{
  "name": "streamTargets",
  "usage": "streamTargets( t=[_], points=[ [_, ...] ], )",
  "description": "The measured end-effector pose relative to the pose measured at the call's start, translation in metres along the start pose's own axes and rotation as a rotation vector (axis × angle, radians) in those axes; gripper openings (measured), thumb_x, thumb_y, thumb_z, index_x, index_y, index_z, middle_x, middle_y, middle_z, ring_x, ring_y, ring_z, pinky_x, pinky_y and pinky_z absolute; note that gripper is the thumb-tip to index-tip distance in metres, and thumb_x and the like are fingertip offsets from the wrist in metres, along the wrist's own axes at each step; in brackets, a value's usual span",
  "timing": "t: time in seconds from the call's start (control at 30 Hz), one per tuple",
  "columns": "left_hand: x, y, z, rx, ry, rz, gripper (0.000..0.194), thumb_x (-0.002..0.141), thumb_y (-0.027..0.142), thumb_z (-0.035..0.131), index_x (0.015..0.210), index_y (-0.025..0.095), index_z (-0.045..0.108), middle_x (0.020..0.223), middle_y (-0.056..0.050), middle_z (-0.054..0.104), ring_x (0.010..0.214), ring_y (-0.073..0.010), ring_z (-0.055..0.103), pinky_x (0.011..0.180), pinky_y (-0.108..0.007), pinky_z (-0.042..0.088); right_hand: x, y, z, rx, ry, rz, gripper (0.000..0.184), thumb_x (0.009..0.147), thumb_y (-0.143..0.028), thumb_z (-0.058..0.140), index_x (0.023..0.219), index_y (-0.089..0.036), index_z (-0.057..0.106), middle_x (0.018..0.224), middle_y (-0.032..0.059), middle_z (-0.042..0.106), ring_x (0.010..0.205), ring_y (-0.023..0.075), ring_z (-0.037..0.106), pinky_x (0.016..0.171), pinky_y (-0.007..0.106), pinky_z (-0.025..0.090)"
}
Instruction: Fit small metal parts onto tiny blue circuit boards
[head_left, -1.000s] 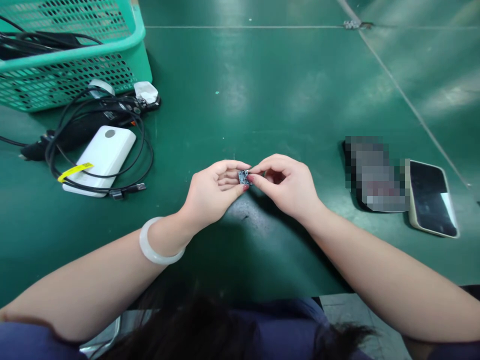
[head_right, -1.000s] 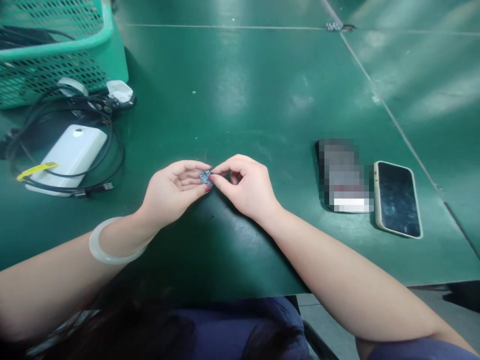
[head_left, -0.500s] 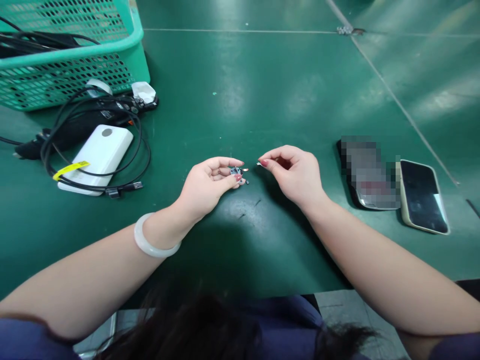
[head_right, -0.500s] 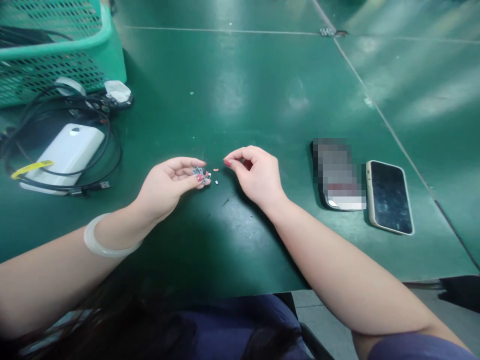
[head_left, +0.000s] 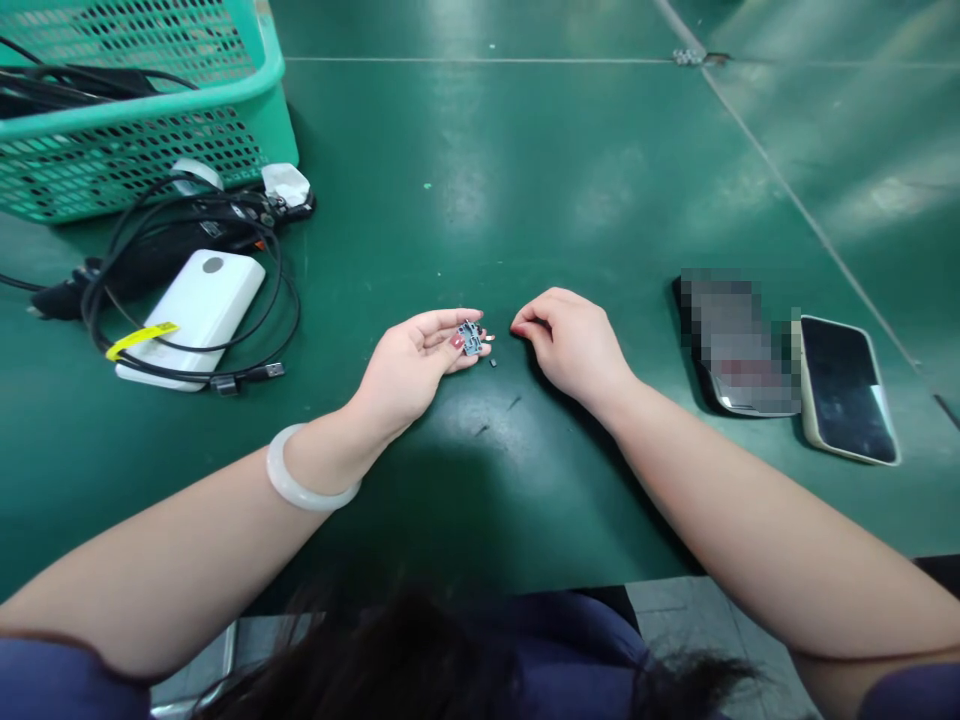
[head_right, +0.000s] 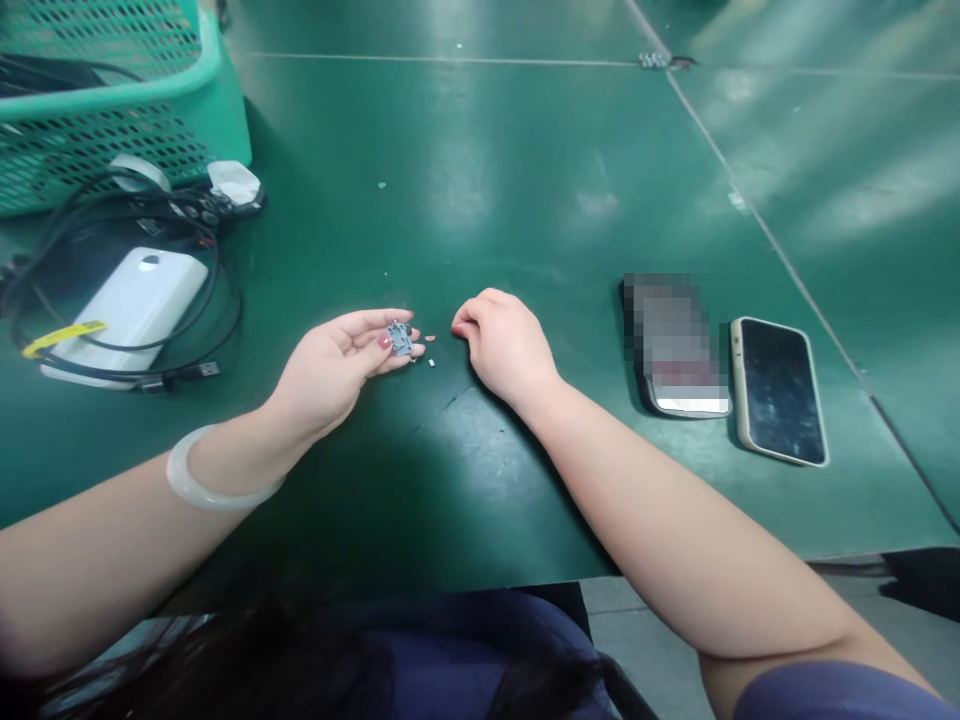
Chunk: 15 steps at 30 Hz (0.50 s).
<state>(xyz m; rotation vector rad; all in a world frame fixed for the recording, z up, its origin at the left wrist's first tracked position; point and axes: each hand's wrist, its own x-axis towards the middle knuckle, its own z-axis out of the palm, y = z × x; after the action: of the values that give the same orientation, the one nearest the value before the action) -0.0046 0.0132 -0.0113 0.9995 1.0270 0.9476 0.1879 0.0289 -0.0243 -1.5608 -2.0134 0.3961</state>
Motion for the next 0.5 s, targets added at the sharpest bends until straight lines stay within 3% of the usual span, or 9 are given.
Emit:
streamTargets(
  t=[0.2, 0.33, 0.5],
  points=[
    [-0.002, 0.004, 0.002, 0.012, -0.051, -0.048, 0.027, 0.077, 0.021, 0.071, 0.103, 0.014, 0.068, 0.092, -0.007, 0.075, 0.079, -0.014, 0.071, 0.083, -0.03, 0.057, -0.012, -0.02, -0.005, 0.255, 0.122, -0.131, 0.017, 0.087, -0.016, 0.055, 0.077, -0.023, 0.068, 0.08, 0.0014, 0.067, 0.077, 0.0167, 0.061, 0.074, 0.033, 0.049],
    [-0.004, 0.003, 0.002, -0.02, -0.15, -0.092, 0.031, 0.075, 0.026, 0.075, 0.103, 0.014, 0.07, 0.098, -0.009, 0.075, 0.081, -0.0157, 0.072, 0.083, -0.031, 0.057, -0.018, -0.033, -0.007, 0.324, 0.094, -0.187, 0.018, 0.086, -0.02, 0.058, 0.076, -0.026, 0.071, 0.087, 0.0016, 0.065, 0.085, 0.0172, 0.061, 0.078, 0.034, 0.05],
    [-0.003, 0.001, -0.001, -0.069, -0.252, -0.107, 0.03, 0.075, 0.03, 0.074, 0.102, 0.016, 0.072, 0.097, -0.009, 0.076, 0.081, -0.0157, 0.072, 0.082, -0.03, 0.057, -0.018, -0.033, -0.007, 0.379, 0.057, -0.168, 0.019, 0.084, -0.02, 0.062, 0.073, -0.029, 0.074, 0.087, 0.0011, 0.062, 0.08, 0.0154, 0.058, 0.073, 0.033, 0.051]
  ],
)
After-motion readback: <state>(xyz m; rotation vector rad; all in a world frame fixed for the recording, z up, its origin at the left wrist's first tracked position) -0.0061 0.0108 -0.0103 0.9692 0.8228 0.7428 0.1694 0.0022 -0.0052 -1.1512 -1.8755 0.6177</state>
